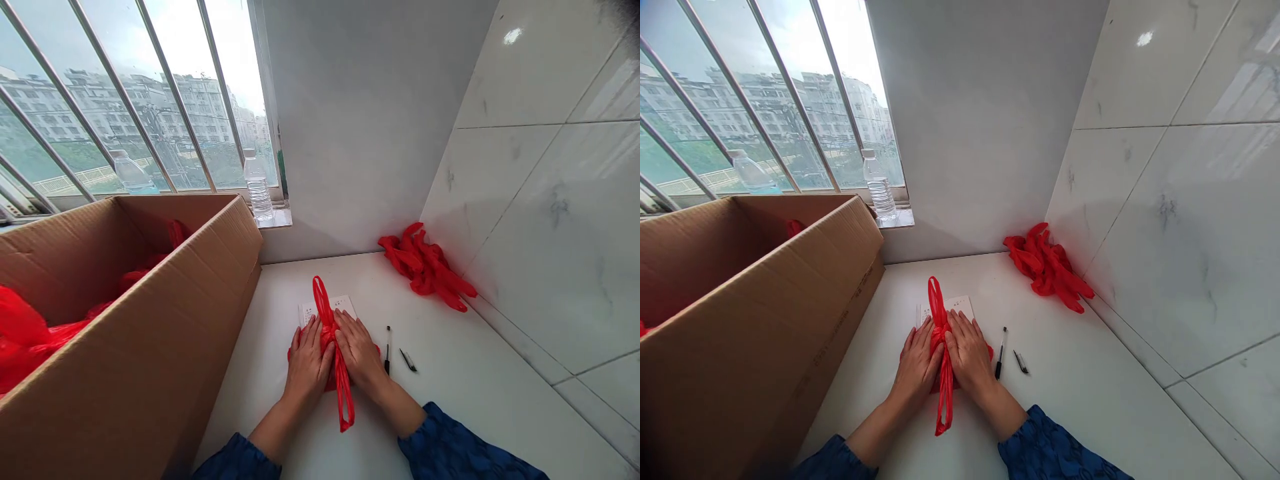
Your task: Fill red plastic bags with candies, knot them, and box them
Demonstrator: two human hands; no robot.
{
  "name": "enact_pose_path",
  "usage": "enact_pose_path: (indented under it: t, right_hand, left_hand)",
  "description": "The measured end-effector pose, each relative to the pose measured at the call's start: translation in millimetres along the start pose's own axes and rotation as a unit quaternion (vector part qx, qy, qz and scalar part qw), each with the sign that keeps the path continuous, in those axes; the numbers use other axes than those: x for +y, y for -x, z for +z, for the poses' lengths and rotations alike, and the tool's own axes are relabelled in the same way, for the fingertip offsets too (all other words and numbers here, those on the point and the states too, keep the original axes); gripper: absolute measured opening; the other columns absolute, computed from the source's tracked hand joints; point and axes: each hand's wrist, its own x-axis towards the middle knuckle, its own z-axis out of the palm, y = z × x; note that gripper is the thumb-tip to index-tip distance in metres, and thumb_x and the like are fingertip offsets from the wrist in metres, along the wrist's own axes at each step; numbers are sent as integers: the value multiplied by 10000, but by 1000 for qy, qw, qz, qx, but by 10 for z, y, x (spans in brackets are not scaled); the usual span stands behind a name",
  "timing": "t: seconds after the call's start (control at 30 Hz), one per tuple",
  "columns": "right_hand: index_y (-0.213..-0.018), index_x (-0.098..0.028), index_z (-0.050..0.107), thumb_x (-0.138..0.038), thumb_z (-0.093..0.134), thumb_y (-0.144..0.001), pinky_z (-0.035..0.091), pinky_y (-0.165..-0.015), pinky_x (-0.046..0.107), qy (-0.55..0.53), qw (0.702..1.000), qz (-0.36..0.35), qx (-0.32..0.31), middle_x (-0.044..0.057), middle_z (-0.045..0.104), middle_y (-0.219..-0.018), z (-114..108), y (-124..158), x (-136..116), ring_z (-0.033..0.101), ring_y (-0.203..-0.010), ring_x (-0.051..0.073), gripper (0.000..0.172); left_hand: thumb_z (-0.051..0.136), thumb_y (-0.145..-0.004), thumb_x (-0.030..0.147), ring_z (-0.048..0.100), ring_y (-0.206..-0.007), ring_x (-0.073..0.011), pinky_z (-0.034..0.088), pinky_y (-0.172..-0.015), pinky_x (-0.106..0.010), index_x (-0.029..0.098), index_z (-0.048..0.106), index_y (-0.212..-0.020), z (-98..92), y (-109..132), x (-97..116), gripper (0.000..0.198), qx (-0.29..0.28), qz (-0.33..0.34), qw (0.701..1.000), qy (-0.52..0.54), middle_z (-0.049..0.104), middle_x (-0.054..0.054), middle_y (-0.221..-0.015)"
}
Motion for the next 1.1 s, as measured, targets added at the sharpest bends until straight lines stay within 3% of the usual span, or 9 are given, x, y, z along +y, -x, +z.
enact_pose_path:
  t: [0.23, 0.53, 0.87, 1.1]
  right_hand:
    - [-1562, -238, 287, -343, 258, -1051, 260, -1226, 501, 3, 1000, -2, 6, 6, 384, -1581, 10, 12, -2, 319, -1477, 193, 522]
    - [-1527, -237, 375, -321, 253, -1051, 255, -1224, 513, 31, 999, -10, -5, 9, 388, -1575, 16, 4, 6, 320, -1476, 195, 498]
    - [-1530, -222, 369, -291, 256, -1043, 280, -1214, 511, 57, 998, -7, -2, 25, 414, -1560, 43, 16, -9, 342, -1466, 204, 505]
    - [-1514, -150, 399, -289, 240, -1036, 265, -1220, 512, 75, 997, 7, -24, 51, 413, -1558, 67, 9, -12, 330, -1472, 223, 522]
  left_hand:
    - [318, -1037, 308, 340, -1469, -256, 274, -1213, -536, 126, 400, -1499, 74, 17, -47, 503, 8, 9, 1000, -16, 464, -130, -1526]
    - [325, -1031, 303, 354, -1462, -273, 297, -1203, -556, 110, 413, -1487, 108, 18, -68, 504, 15, 19, 999, -26, 467, -145, -1520]
    - [312, -1028, 287, 351, -1465, -262, 303, -1205, -533, 104, 399, -1501, 91, 23, -43, 514, 11, 22, 999, -35, 449, -142, -1532]
    - [310, -1018, 279, 381, -1446, -287, 340, -1178, -556, 87, 419, -1492, 98, 9, -43, 523, 6, 23, 999, -44, 446, -156, -1527]
